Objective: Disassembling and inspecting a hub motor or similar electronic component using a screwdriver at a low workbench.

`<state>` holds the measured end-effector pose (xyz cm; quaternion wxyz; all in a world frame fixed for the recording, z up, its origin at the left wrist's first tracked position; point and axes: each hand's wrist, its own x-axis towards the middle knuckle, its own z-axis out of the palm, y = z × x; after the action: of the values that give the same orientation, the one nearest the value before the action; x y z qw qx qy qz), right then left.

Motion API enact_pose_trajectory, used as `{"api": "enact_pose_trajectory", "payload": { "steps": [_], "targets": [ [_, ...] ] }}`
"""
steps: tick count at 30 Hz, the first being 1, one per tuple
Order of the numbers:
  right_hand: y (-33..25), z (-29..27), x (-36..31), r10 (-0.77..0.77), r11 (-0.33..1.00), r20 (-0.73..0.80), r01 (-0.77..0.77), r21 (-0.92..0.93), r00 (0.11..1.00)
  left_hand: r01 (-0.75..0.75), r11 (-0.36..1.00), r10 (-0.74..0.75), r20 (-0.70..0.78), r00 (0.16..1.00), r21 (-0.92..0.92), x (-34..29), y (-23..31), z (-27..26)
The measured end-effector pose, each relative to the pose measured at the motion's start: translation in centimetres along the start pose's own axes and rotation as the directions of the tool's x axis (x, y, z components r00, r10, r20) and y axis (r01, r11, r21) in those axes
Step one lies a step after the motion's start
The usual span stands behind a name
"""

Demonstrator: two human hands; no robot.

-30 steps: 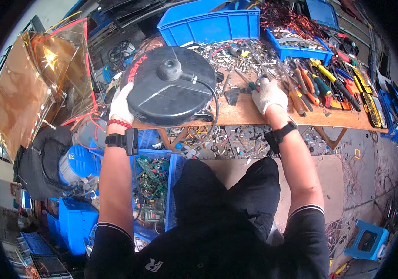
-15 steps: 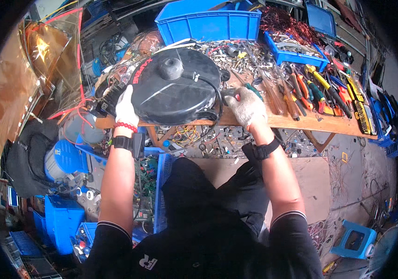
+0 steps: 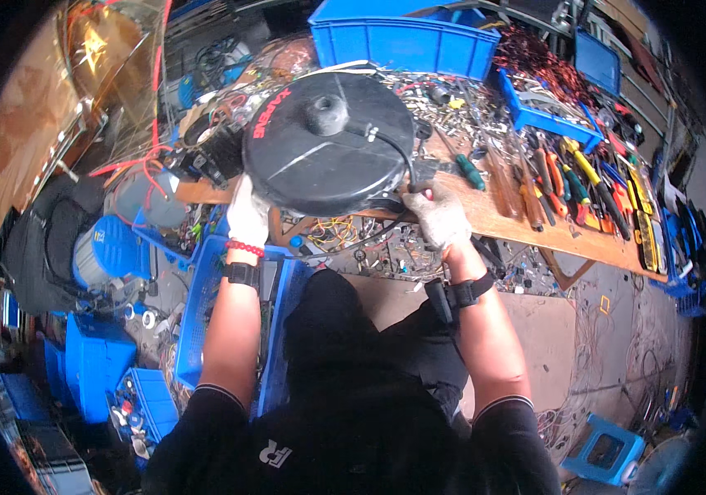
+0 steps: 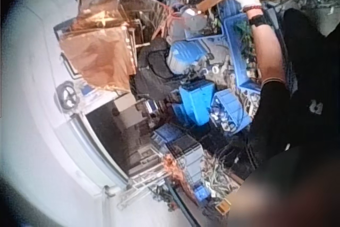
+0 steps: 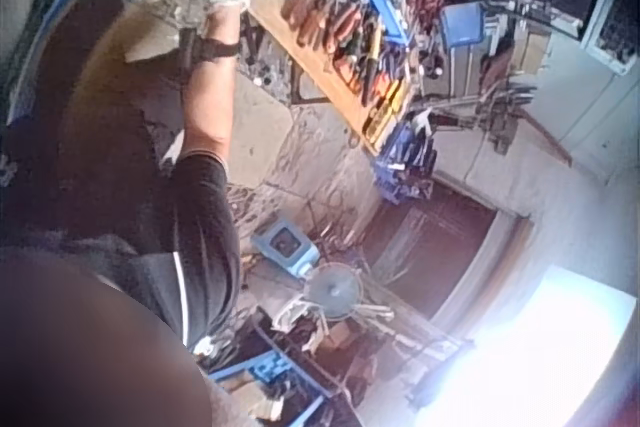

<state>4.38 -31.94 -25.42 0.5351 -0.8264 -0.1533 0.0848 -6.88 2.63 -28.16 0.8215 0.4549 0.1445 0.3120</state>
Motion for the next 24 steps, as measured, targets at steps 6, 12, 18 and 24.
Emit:
{"api": "enact_pose_trajectory", "payload": {
  "steps": [6, 12, 18, 24],
  "targets": [
    [-3.2, 0.7, -1.2, 0.217, 0.878, 0.114, -0.245, 0.412, 0.969, -0.08, 0.902, -0.017, 0.219, 0.975, 0.425, -1.1, 1.4, -3.3],
    [-1.4, 1.1, 0.0, 0.203, 0.843, 0.094, -0.223, 0.49, 0.975, -0.443, 0.476, 0.185, 0.406, 0.895, 0.76, 0.6, 3.4, -0.9],
    [-2.8, 1.0, -0.3, 0.157, 0.875, 0.058, -0.166, 0.455, 0.986, -0.452, 0.149, 0.359, 0.378, 0.853, 0.879, 0.5, 3.0, 0.1],
    [-2.5, 1.0, -0.7, -0.482, 0.874, -0.441, 0.384, -0.297, 0.757, -0.433, 0.223, 0.403, 0.322, 0.857, 0.873, 1.8, 2.0, -1.1]
  ]
}}
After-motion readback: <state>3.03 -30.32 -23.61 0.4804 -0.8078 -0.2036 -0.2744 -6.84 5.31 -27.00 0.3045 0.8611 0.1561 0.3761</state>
